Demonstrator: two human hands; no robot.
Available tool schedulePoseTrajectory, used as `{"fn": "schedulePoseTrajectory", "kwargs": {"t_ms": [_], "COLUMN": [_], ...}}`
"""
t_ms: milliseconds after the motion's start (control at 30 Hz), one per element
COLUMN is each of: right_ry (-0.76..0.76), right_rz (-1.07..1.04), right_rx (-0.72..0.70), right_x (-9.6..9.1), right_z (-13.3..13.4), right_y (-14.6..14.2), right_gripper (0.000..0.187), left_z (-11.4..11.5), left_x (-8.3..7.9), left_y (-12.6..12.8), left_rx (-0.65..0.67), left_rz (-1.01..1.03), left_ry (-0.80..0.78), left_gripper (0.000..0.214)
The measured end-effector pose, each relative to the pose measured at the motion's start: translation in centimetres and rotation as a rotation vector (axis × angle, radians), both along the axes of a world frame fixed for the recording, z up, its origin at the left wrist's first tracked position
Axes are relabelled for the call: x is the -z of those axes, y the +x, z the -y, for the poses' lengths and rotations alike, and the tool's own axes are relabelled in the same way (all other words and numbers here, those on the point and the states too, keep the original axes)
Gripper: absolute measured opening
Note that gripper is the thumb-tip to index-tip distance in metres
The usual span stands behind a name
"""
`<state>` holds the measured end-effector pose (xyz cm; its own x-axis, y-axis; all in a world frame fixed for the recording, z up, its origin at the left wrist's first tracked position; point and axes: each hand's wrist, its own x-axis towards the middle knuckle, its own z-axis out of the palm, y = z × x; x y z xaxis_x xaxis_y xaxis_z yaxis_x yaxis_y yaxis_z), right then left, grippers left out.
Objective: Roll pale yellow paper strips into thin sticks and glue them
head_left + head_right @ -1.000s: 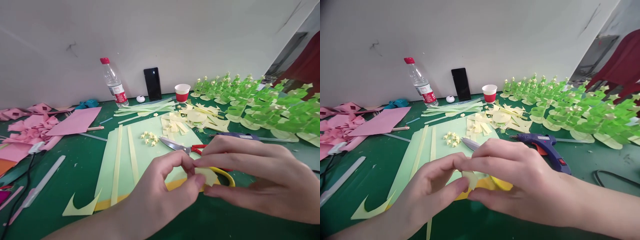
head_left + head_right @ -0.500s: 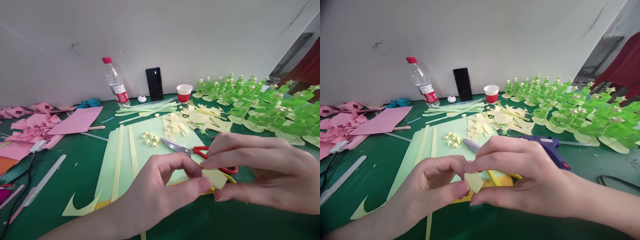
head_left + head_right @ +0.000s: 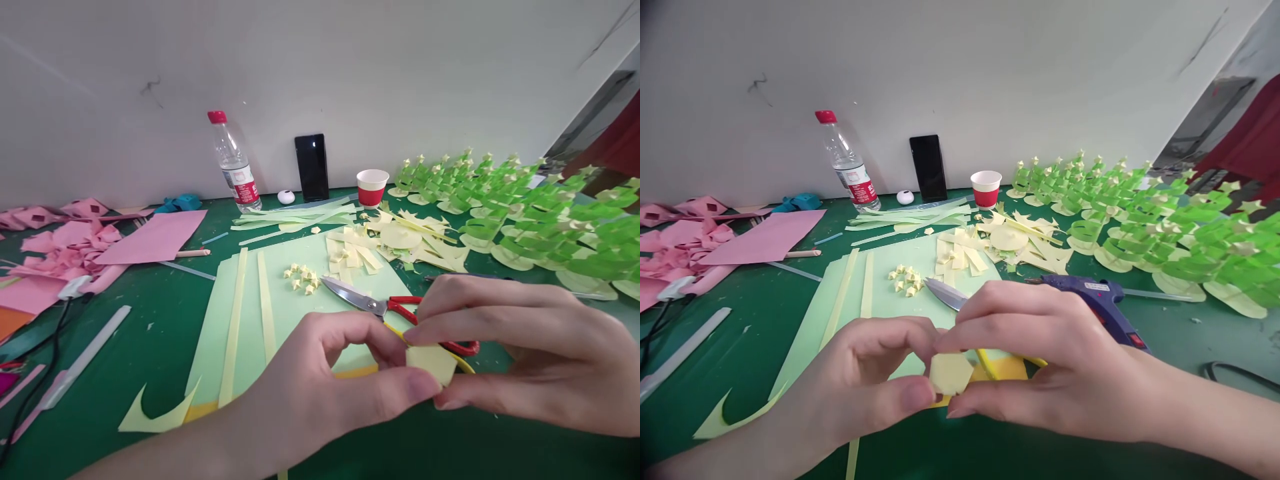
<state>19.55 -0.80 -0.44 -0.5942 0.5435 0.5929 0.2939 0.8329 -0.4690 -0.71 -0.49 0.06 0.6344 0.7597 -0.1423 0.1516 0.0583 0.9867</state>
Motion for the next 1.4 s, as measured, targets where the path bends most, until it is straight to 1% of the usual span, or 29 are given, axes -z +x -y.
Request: {"fn": "schedulePoseTrajectory", "kwargs": {"t_ms": [67,133,233,333,467,633,767,867,967,1033,1100,1200,1267,1333,1400], "right_ry": [0.003,0.000,-0.023,-0.049,-0.047,0.076,0.137,0.138,0.116,0.087,0.024,-0.149,-0.284,-0.400,-0.483], "right_rz": [0.041,0.062,0.060,0.064,0.055,0.114,0.197,0.191,0.172,0.173,0.182,0.150,0.126,0.123,0.116], "right_rx": [-0.015,-0.028,-0.063,-0.087,-0.067,0.002,0.045,0.061,0.069,0.064,0.053,0.062,0.083,0.079,0.070], "right_x": [-0.1,-0.5,-0.9,-0.7,0.0,0.3,0.1,0.0,0.0,-0.2,-0.5,-0.9,-1.1,-1.2,-1.2], "right_z": [-0.1,-0.2,-0.4,-0.4,-0.2,0.3,0.9,1.1,1.2,1.2,1.2,1.3,1.3,1.4,1.4], "right_y": [-0.1,-0.1,0.1,0.4,0.8,1.0,1.0,0.7,0.3,0.2,0.1,0.1,-0.1,-0.3,-0.6], "right_gripper": [0.016,0.016,0.017,0.021,0.022,0.019,0.017,0.015,0.016,0.017,0.016,0.014,0.008,0.019,0.026], "left_z": [0.0,0.0,0.0,-0.2,-0.5,-0.6,-0.4,-0.3,-0.3,-0.2,-0.1,-0.1,0.0,0.1,0.1], "left_x": [0.4,0.5,0.1,-0.2,-0.2,0.0,0.2,0.3,0.3,0.2,0.1,0.0,0.2,0.4,0.6], "left_y": [0.0,0.0,0.0,0.0,-0.1,0.0,0.2,0.5,0.6,0.7,0.7,0.7,0.6,0.4,0.3], "left_rx": [-0.030,-0.026,0.018,0.043,0.081,0.069,0.047,0.042,0.046,0.032,-0.007,-0.044,-0.055,-0.059,-0.045], "left_rz": [-0.022,-0.038,-0.036,0.012,0.096,0.128,0.087,0.069,0.087,0.076,0.061,0.068,0.067,0.053,0.029], "left_ry": [0.018,0.038,0.058,0.064,0.060,0.083,0.094,0.104,0.073,0.021,-0.037,-0.082,-0.057,0.013,0.104], "left_gripper": [0.017,0.016,0.015,0.015,0.019,0.013,0.012,0.013,0.014,0.014,0.015,0.015,0.016,0.019,0.023]}}
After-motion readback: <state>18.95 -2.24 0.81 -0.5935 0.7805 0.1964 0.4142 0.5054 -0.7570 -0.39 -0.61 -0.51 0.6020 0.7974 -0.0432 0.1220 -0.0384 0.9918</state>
